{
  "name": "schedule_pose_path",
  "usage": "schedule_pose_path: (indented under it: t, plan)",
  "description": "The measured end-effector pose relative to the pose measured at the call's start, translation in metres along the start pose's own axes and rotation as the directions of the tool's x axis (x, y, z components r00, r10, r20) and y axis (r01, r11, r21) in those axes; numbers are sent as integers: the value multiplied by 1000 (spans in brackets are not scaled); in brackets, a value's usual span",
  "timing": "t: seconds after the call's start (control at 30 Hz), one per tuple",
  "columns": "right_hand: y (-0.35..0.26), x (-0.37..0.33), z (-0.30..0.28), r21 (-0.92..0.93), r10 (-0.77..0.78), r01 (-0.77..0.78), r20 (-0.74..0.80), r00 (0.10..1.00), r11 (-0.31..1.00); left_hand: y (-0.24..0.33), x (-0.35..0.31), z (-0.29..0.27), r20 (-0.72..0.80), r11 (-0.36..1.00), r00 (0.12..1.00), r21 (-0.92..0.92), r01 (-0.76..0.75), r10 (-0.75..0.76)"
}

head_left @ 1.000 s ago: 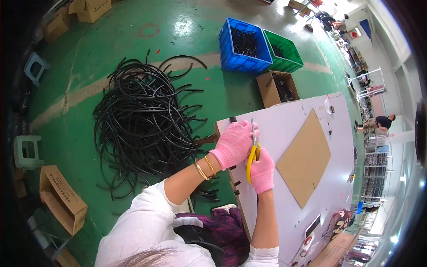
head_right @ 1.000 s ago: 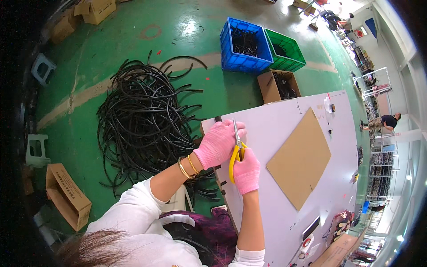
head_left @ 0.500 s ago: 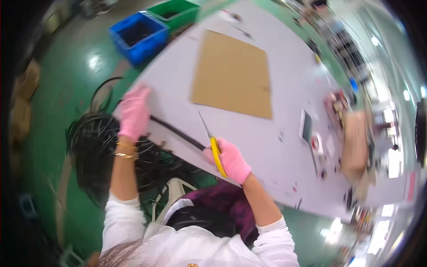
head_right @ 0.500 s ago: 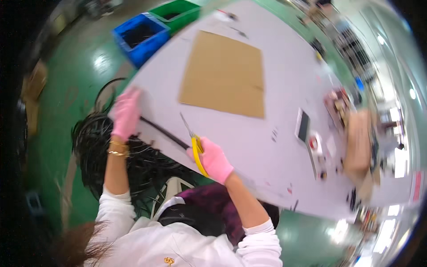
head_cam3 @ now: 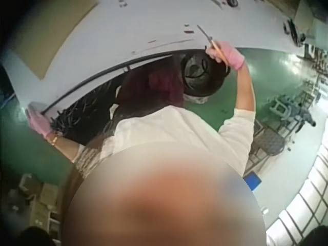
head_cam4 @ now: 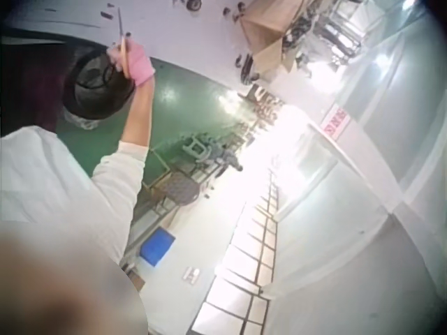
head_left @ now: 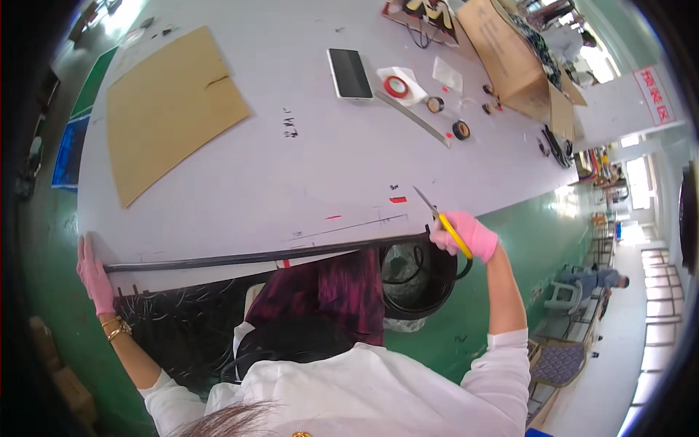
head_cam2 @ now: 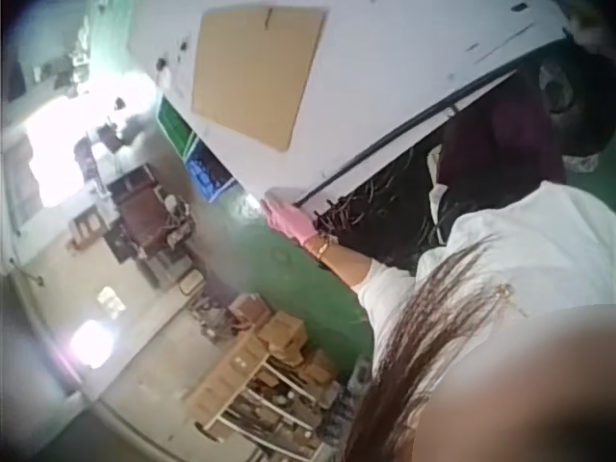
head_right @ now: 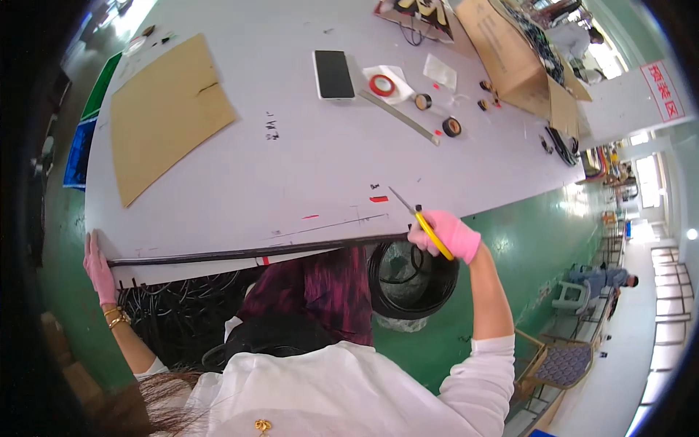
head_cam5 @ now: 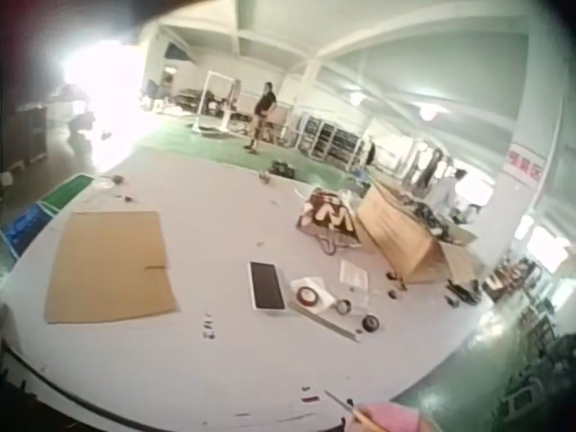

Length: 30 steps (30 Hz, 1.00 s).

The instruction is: The person is measuring and cutting long black plastic cables or tubes into shorter lengths using scissors at a workbench.

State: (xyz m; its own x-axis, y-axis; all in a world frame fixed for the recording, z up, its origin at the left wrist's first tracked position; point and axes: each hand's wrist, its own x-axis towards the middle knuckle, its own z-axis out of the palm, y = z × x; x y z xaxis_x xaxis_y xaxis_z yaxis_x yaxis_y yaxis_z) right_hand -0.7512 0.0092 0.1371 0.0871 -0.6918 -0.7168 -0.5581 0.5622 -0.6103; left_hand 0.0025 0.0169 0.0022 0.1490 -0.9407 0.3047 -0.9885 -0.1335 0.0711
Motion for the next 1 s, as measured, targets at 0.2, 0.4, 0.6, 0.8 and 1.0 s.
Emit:
schedule_pose_path:
  t: [0.2, 0.4, 0.6, 0.8, 1.0]
  plan:
    - [9, 44, -2, -574, -260, 151, -111, 959, 804, -3, 3, -2, 12, 999, 999, -39, 34, -34]
    - [8, 56, 4, -673, -203, 48, -155, 967, 738, -8, 4, 0, 12, 998, 1000, -61, 21, -21]
    - [0, 58, 7, -701, -159, -6, -169, 973, 714, -9, 5, 0, 0, 998, 1000, -57, 9, -9]
    - [0, 63, 9, -721, -116, -68, -203, 972, 690, -18, 3, 5, -25, 996, 998, -66, -61, 59]
    - [-3, 64, 8, -740, -60, -96, -181, 982, 666, 59, 15, -13, 105, 975, 976, -97, 199, -189]
